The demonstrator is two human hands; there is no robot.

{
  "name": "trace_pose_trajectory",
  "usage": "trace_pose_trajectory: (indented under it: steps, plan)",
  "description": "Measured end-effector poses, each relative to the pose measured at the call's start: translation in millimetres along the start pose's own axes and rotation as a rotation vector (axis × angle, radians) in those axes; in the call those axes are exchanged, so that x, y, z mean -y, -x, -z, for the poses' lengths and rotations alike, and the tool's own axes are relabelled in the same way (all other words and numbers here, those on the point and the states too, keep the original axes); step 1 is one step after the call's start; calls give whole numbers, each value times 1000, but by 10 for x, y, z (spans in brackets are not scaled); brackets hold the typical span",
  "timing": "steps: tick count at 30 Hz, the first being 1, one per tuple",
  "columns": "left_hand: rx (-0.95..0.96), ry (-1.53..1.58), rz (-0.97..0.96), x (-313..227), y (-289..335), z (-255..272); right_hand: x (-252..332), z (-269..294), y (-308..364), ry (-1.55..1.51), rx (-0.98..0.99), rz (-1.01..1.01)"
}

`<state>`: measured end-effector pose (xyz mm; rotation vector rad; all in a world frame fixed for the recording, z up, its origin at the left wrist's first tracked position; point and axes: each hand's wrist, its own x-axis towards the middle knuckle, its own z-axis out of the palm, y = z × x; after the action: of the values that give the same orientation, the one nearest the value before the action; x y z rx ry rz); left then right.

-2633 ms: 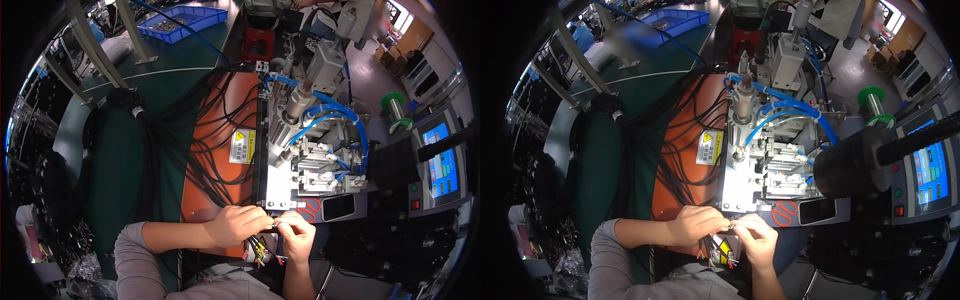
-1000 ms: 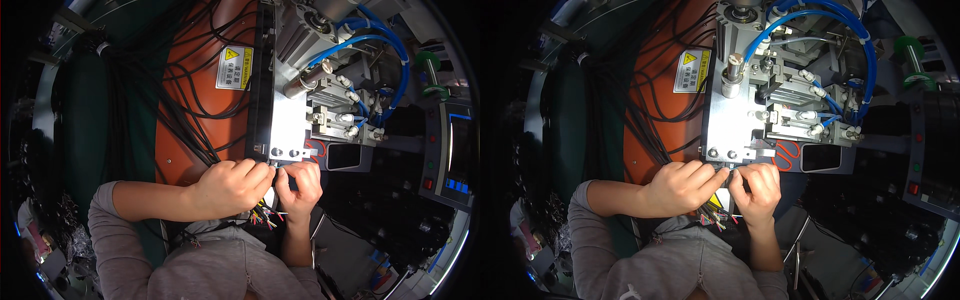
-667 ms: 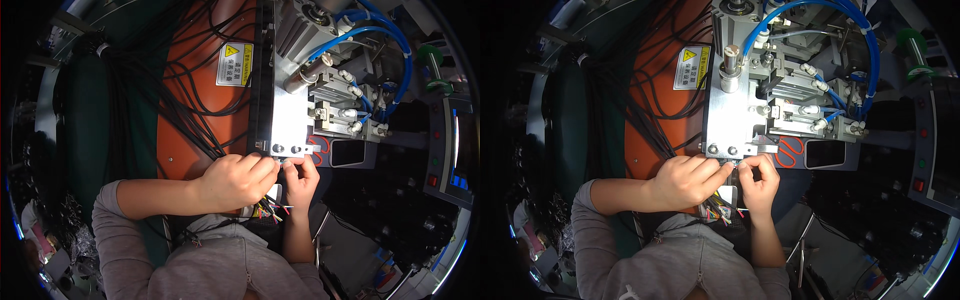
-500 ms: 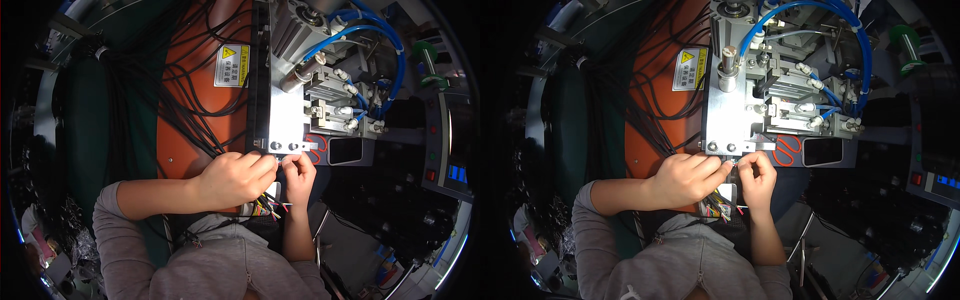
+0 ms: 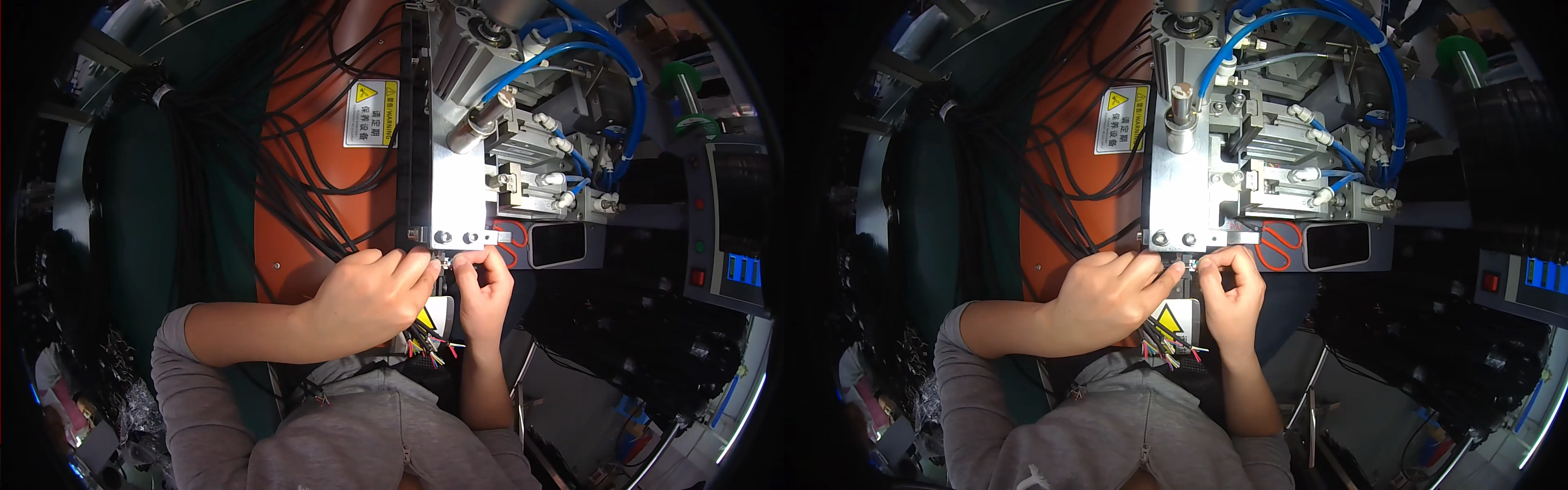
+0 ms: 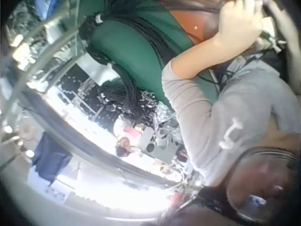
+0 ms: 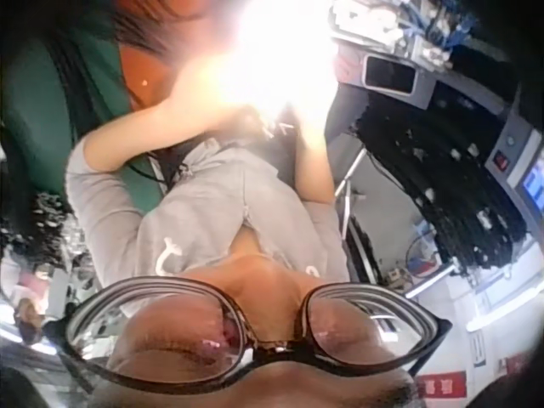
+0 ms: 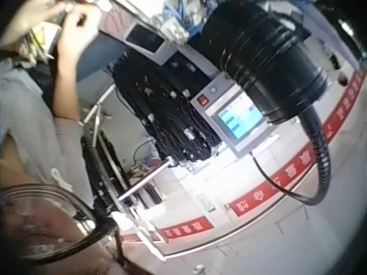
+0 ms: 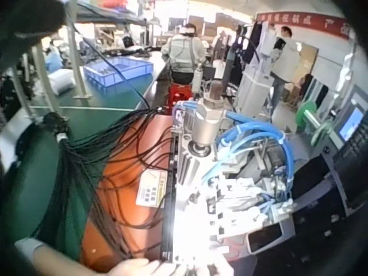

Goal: The person uses a handheld crimping tool to attach metal connectors to the ends of multiple colored wires. They repeatedly insert wire ends into the tool's jaws and squeeze the handles to secure the terminals. The person handles a bundle of wires, selecting individual strands to process one by one.

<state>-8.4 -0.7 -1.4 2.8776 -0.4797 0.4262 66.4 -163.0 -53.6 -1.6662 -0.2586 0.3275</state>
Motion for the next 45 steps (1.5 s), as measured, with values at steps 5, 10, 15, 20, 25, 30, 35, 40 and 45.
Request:
trace_pose_trajectory:
  steps: [5,10,15,20,25,30,35,40,45]
  plan:
    - [36,-104,-13,-44,36,10,-42,39,22,-221,41,-134]
    - [43,-38,107,7,21,17,35,320,16,-78,284,351]
    - [-95,328,59,51,-49,45,88,298,50,-332,212,436]
    - [-312,438,-20,73,-127,122,270,159,46,-198,112,400]
    - [-286,543,-16,87,-65,70,326,-72,90,-163,-69,593]
    - [-348,497,18,78,-68,25,345,-68,67,-81,41,526]
    - [-255,476,50,51,-71,54,372,-41,10,-72,-39,420]
    - [-219,302,34,48,-35,15,487,-27,51,477,-121,672]
    - [-227,202,-62,87,-66,-21,531,208,-20,339,197,342]
